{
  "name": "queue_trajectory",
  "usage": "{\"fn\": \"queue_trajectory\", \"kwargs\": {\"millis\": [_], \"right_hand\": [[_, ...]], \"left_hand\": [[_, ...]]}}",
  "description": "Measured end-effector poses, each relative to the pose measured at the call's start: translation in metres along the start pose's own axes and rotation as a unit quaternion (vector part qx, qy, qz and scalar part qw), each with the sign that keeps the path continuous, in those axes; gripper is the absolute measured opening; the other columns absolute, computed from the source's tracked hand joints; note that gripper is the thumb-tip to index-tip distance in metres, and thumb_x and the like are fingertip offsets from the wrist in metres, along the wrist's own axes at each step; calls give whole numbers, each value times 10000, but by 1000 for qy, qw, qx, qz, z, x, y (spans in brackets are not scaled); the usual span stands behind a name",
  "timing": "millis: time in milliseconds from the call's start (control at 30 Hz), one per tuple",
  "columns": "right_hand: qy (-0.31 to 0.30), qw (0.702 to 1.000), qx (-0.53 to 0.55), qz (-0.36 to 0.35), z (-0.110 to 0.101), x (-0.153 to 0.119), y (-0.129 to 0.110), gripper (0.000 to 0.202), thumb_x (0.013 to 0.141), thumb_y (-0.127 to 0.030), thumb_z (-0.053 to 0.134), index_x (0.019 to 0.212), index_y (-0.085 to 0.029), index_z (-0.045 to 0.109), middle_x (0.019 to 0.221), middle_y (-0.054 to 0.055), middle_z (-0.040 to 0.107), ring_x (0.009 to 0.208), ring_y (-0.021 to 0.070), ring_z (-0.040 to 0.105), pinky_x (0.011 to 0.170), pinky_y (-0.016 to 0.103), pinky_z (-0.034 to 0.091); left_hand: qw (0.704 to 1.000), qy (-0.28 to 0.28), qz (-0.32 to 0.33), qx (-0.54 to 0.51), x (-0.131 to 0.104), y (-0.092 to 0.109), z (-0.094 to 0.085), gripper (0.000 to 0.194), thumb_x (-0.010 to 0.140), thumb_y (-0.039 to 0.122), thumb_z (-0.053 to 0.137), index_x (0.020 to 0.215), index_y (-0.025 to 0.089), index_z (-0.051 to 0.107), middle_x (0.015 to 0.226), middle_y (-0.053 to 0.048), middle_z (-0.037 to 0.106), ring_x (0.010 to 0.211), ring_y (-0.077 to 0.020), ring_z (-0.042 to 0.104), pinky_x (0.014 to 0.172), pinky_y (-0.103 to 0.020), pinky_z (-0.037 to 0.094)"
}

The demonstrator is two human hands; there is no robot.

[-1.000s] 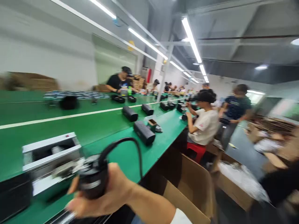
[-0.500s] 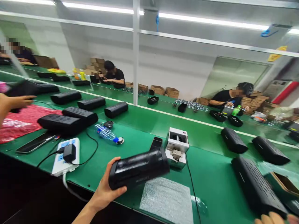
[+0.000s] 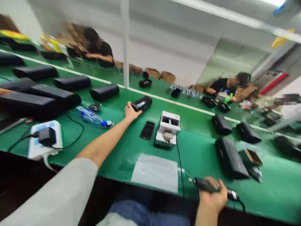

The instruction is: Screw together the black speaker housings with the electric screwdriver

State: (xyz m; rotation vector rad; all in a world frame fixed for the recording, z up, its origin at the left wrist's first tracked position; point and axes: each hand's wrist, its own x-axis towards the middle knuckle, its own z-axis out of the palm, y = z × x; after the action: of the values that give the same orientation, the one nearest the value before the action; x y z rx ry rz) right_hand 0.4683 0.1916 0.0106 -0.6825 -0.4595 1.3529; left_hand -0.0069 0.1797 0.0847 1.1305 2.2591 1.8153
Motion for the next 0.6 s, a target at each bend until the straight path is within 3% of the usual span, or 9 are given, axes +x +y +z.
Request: {"fn": "queue_trajectory", "kwargs": {"millis": [33, 100, 167, 233, 267, 333, 400, 500, 600], "right_hand": [[29, 999, 9, -17, -7, 3, -2, 679, 594, -223, 985, 740, -240, 322, 645, -115, 332, 426, 19, 434, 383, 147, 524], [71, 997, 25, -27, -17, 11, -1, 638, 584, -257, 939, 770, -236, 330, 671, -134, 328, 456, -21, 409, 436, 77, 503], [93, 994, 44, -22, -20, 16, 5, 612, 595, -247, 915, 794, -239, 337, 694, -144, 341, 482, -33, 420, 470, 53, 497], [98, 993, 65, -3, -14, 17, 13, 600, 597, -205, 909, 808, -244, 349, 706, -151, 336, 495, -32, 437, 482, 56, 496], [97, 992, 75, 9, -8, 16, 17, 595, 597, -185, 908, 815, -246, 357, 709, -154, 330, 497, -31, 443, 483, 60, 494], [95, 991, 93, 30, 5, 13, 23, 582, 599, -151, 902, 829, -249, 376, 718, -158, 335, 491, -27, 449, 476, 78, 492], [101, 988, 109, 44, 19, 9, 27, 565, 613, -123, 888, 844, -250, 388, 728, -160, 355, 479, -24, 444, 464, 98, 493], [129, 979, 140, 68, 38, 1, 27, 526, 650, -60, 835, 859, -250, 392, 726, -156, 363, 460, -18, 440, 437, 118, 491], [190, 959, 184, 101, 52, -12, 23, 477, 736, -19, 809, 847, -258, 411, 686, -132, 372, 421, 1, 450, 385, 144, 491]], "left_hand": [[1000, -17, -2, 6, -3, -5, 0, 534, 1142, 417, 806, 1576, 145, 654, 1729, -190, 575, 1520, -376, 643, 1300, -646, 532], [998, -66, 3, 15, -17, -17, -2, 698, 1119, 383, 818, 1691, 99, 535, 1840, -218, 444, 1709, -426, 440, 1405, -694, 370], [992, -126, 20, 9, -47, -24, -10, 711, 1133, 330, 770, 1714, 50, 472, 1812, -224, 478, 1739, -407, 384, 1413, -686, 326], [976, -211, 45, -17, -93, -24, -21, 538, 1152, 414, 660, 1559, 63, 647, 1575, -144, 688, 1521, -322, 630, 1344, -562, 476], [965, -255, 59, -35, -118, -23, -26, 462, 1087, 453, 721, 1392, 108, 761, 1367, -106, 783, 1312, -296, 743, 1233, -512, 587], [934, -341, 76, -74, -164, -18, -28, 374, 969, 466, 848, 1229, 198, 841, 1140, -56, 840, 1029, -254, 794, 1014, -421, 684], [912, -387, 80, -108, -197, -11, -24, 351, 921, 459, 910, 1181, 229, 859, 1013, -37, 847, 879, -228, 775, 876, -364, 679], [908, -392, 66, -132, -223, -1, -16, 231, 1045, 433, 794, 1016, 211, 848, 900, -51, 825, 796, -204, 742, 792, -323, 627], [912, -386, 64, -121, -224, 4, -16, 295, 1086, 392, 730, 876, 202, 815, 790, -33, 792, 697, -171, 702, 697, -275, 569]]}}
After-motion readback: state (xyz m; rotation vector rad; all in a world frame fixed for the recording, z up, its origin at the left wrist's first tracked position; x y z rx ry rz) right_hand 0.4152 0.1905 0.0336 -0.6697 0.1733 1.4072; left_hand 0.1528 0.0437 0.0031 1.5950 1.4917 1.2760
